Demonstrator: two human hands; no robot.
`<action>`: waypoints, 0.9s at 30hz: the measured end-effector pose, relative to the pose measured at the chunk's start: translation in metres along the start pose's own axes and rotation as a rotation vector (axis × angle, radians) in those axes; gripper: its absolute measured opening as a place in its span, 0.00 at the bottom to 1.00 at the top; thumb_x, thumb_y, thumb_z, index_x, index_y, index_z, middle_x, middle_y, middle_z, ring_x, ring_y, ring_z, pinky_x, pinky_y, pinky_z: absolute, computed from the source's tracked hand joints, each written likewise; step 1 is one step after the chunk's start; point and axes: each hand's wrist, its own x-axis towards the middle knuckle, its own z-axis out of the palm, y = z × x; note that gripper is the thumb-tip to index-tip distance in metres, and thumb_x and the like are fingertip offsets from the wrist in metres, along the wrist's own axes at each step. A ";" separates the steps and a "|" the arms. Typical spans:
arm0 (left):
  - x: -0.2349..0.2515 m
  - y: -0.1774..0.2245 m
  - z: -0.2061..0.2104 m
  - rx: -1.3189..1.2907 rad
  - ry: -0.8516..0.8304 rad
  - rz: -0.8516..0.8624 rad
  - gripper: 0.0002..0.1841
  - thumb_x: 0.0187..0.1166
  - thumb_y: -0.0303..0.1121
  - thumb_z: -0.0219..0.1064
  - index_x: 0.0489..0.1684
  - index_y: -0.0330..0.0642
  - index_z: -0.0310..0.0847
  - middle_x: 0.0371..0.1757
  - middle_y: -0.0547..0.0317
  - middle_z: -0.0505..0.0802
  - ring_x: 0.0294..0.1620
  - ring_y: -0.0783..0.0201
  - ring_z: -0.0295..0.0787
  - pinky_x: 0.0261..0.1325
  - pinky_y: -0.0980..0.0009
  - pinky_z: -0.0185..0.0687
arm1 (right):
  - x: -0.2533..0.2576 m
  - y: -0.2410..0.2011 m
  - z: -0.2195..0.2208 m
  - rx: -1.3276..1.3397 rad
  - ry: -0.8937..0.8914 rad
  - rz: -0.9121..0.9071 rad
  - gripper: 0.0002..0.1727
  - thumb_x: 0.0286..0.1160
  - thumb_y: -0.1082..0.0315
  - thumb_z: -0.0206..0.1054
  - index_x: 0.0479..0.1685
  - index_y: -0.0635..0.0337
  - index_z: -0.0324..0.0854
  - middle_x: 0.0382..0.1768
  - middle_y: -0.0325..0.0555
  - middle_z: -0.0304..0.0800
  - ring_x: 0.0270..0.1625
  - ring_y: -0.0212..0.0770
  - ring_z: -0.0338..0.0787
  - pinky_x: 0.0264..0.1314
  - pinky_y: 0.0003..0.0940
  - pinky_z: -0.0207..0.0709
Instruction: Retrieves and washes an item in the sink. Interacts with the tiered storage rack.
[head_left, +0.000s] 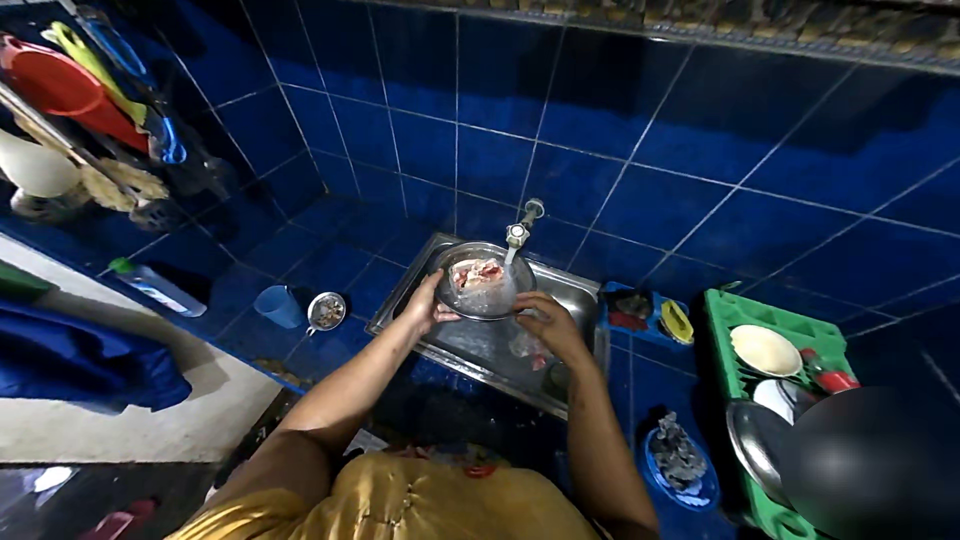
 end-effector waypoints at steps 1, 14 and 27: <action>-0.001 0.000 0.000 0.007 -0.002 0.003 0.32 0.90 0.61 0.45 0.86 0.52 0.60 0.54 0.38 0.91 0.41 0.44 0.93 0.42 0.50 0.90 | 0.000 0.000 0.001 0.001 0.001 -0.002 0.12 0.72 0.69 0.74 0.52 0.60 0.93 0.67 0.52 0.87 0.74 0.41 0.83 0.79 0.36 0.76; 0.000 0.000 0.000 0.006 -0.019 0.006 0.32 0.91 0.60 0.44 0.86 0.53 0.60 0.55 0.38 0.92 0.43 0.44 0.93 0.42 0.49 0.91 | -0.007 -0.002 0.000 0.015 0.022 0.001 0.12 0.72 0.69 0.74 0.53 0.60 0.93 0.69 0.51 0.87 0.75 0.40 0.82 0.78 0.35 0.77; -0.001 0.000 0.000 0.000 -0.019 0.010 0.31 0.91 0.60 0.44 0.86 0.52 0.60 0.55 0.38 0.92 0.43 0.43 0.94 0.43 0.49 0.91 | -0.007 -0.003 0.002 0.056 0.026 0.010 0.12 0.71 0.69 0.75 0.52 0.59 0.93 0.69 0.51 0.87 0.75 0.40 0.82 0.78 0.34 0.76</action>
